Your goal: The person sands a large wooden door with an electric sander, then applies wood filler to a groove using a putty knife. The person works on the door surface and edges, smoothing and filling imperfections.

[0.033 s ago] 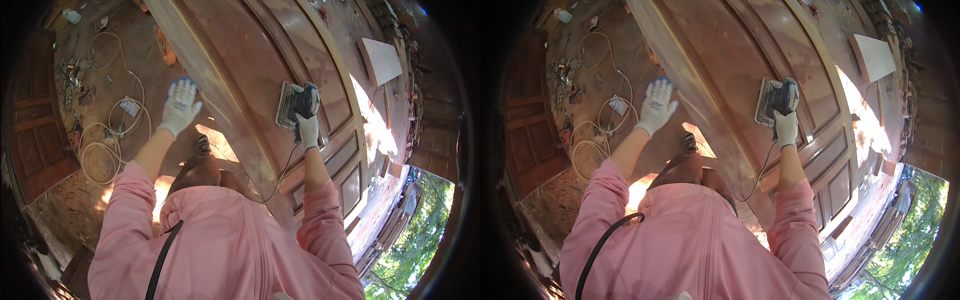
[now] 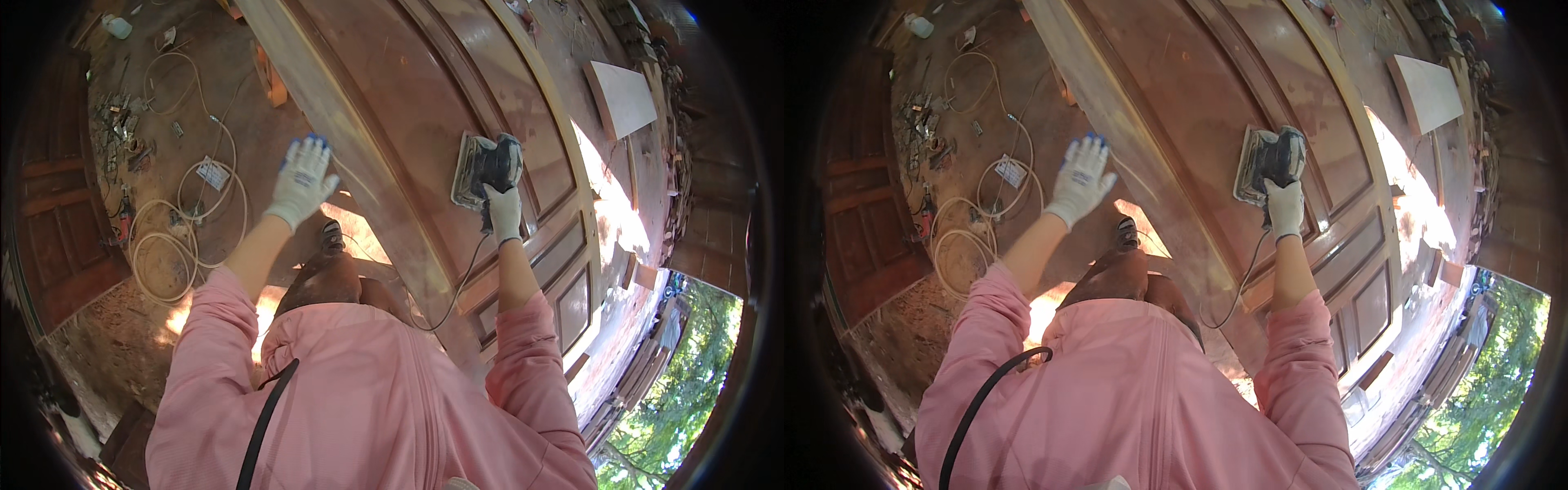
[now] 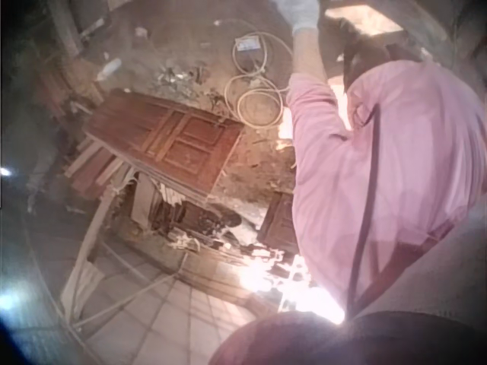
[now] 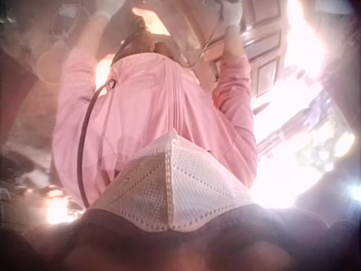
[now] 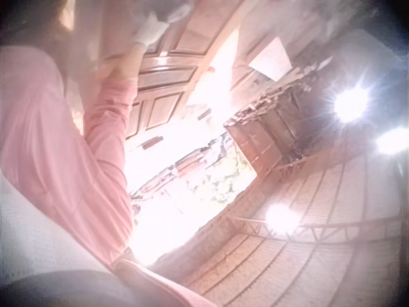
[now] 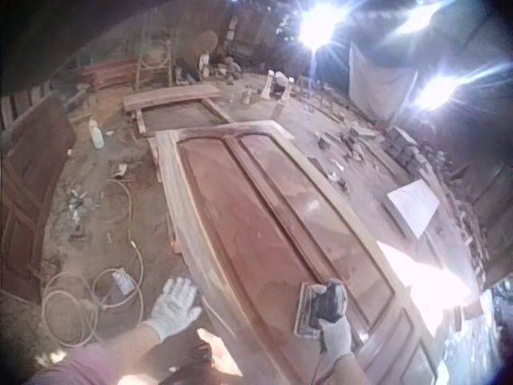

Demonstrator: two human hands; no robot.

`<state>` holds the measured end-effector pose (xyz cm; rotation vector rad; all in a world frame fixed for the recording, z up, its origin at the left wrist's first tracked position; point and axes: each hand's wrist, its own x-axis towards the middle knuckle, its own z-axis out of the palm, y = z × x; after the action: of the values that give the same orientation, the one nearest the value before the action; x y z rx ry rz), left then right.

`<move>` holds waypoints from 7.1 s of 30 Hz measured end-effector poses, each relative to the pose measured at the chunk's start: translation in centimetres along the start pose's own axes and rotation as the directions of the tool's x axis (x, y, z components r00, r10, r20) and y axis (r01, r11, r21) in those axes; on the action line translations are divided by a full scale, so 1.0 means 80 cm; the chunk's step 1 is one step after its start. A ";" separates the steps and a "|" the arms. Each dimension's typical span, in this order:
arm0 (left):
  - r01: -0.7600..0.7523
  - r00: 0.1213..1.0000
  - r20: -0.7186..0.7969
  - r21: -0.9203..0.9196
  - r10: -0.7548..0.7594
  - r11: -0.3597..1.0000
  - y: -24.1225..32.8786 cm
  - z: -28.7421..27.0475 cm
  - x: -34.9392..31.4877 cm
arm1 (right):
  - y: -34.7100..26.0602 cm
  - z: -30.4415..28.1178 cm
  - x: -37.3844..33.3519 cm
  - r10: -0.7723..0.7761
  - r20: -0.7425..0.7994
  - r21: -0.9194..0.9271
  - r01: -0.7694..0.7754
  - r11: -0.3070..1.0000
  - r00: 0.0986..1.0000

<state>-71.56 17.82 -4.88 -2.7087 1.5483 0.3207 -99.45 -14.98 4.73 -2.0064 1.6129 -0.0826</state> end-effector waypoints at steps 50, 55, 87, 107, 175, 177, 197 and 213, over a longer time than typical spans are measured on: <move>0.819 0.574 0.411 -0.272 -0.708 0.506 -0.363 0.120 -0.353 | 0.148 0.153 -0.452 -0.277 0.145 -0.456 0.313 0.833 0.950; 0.855 0.512 0.546 -0.254 -0.663 0.451 -0.362 0.248 -0.549 | -0.030 0.217 -0.264 -0.463 0.014 -0.395 0.430 0.812 0.886; 0.593 0.717 0.680 -0.479 -0.153 0.647 -0.286 0.153 -0.498 | 0.027 0.169 -0.272 -0.404 0.410 -0.442 0.565 0.697 0.818; 0.355 0.877 0.480 -0.613 -0.025 0.706 -0.456 0.167 -0.372 | -0.208 0.310 -0.197 -0.498 0.228 -0.332 0.548 0.768 0.837; 0.798 0.437 0.636 -0.601 -0.636 -0.053 -0.917 -0.076 0.020 | -0.802 0.534 0.112 -0.049 0.093 -0.190 0.066 0.980 0.994; 0.781 0.488 0.615 -0.625 -0.619 -0.006 -0.965 -0.077 0.081 | -0.805 0.527 0.112 0.010 0.141 -0.227 0.023 0.974 0.990; 0.362 0.880 0.473 -0.608 -0.044 0.706 -1.202 -0.188 0.724 | -0.824 0.443 0.217 0.554 -0.046 -0.114 -0.555 0.824 0.831; -0.036 0.903 0.326 -0.593 0.281 0.804 -0.711 -0.382 1.307 | -0.581 0.223 0.849 0.806 -0.449 0.183 -0.843 0.506 0.386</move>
<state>33.69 -45.32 0.85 -2.6045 1.7639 1.4773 -32.93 -64.80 -8.83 -0.9836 2.8304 -0.1495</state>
